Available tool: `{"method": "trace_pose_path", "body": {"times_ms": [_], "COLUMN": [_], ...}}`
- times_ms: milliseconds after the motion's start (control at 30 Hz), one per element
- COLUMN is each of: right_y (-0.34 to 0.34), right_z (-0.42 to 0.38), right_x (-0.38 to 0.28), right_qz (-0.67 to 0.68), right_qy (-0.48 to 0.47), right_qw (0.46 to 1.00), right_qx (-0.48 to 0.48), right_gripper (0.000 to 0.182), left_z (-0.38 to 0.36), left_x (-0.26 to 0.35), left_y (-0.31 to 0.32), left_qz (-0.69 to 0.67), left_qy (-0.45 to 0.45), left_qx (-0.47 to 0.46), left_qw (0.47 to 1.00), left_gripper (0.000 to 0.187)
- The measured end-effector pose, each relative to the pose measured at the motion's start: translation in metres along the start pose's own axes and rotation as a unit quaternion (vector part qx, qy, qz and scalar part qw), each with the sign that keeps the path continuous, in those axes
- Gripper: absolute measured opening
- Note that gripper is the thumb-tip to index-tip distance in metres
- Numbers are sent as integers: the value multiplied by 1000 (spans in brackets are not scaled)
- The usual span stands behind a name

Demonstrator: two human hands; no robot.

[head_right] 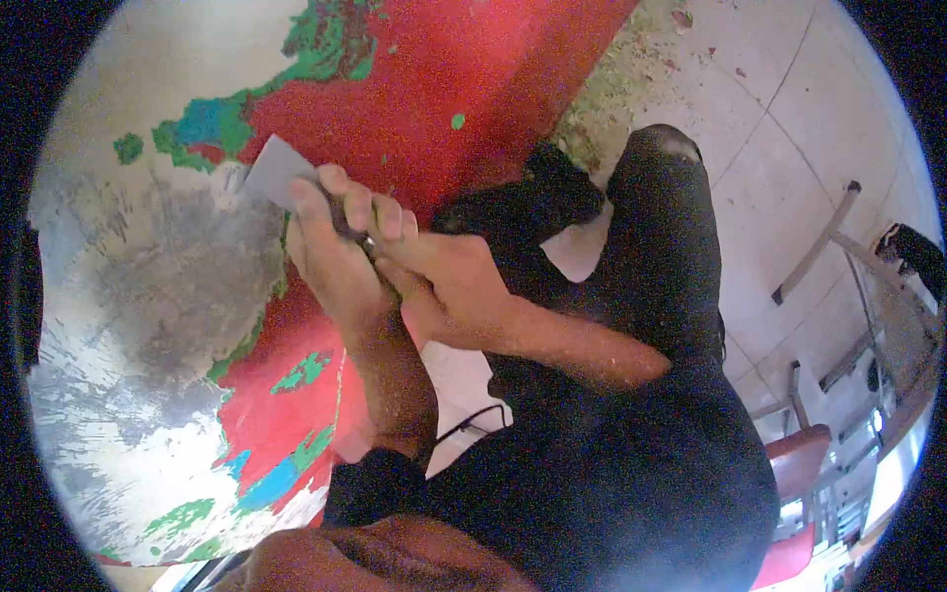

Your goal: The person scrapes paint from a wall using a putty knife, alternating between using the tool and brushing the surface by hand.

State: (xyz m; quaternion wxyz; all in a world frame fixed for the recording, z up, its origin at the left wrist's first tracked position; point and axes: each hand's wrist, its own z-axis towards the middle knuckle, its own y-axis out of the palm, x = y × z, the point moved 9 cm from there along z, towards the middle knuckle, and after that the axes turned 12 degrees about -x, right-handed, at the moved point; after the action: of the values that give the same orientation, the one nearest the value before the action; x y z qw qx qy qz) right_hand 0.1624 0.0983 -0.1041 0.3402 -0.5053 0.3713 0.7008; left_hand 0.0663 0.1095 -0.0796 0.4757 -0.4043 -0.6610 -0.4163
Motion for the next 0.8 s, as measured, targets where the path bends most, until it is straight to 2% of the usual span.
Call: {"method": "trace_pose_path", "body": {"times_ms": [67, 200, 267, 300, 367, 400, 433, 533, 633, 733, 800], "right_y": [-1, 4, -2, -6, -9, -9, -6, -12, -11, -11, -12], "right_z": [7, 0, 4, 16, 28, 24, 15, 13, 13, 9, 17], "right_x": [-9, 2, -1, -3, -18, -18, -18, -3, -2, -6, -3], "right_qz": [-18, 0, -6, -12, 11, 9, 8, -8, 5, 60, 31], "right_qy": [-29, 31, 3, -2, -27, -8, 11, 21, 44, 23, 32], "right_qw": [999, 999, 1000, 1000, 999, 1000, 1000, 1000, 999, 998, 999], "right_qx": [8, -7, 9, 1, 16, 11, 7, -6, -29, -6, -16], "right_gripper": [10, 11, 10, 10, 10, 9, 8, 9, 9, 8, 9], "left_z": [5, 13, 9, 16, 17, 19, 15, 15, 9, 12, 16], "left_x": [4, 3, -7, 10, 27, 34, 24, 3, 3, 8, 7], "left_y": [2, -2, -9, 6, 16, 21, 17, 6, 6, 9, 7], "left_qz": [9, 11, -3, 28, 26, 23, 26, -2, -11, -17, -2], "left_qy": [10, -7, -12, 8, 12, 20, 4, -17, -22, -7, -7], "left_qx": [14, 51, 58, 16, 45, 53, 14, 58, 64, 59, 78], "left_qw": [1000, 999, 998, 999, 999, 998, 1000, 998, 998, 998, 997], "left_gripper": [35, 37, 37, 35, 35, 35, 34, 31, 30, 32, 32]}}
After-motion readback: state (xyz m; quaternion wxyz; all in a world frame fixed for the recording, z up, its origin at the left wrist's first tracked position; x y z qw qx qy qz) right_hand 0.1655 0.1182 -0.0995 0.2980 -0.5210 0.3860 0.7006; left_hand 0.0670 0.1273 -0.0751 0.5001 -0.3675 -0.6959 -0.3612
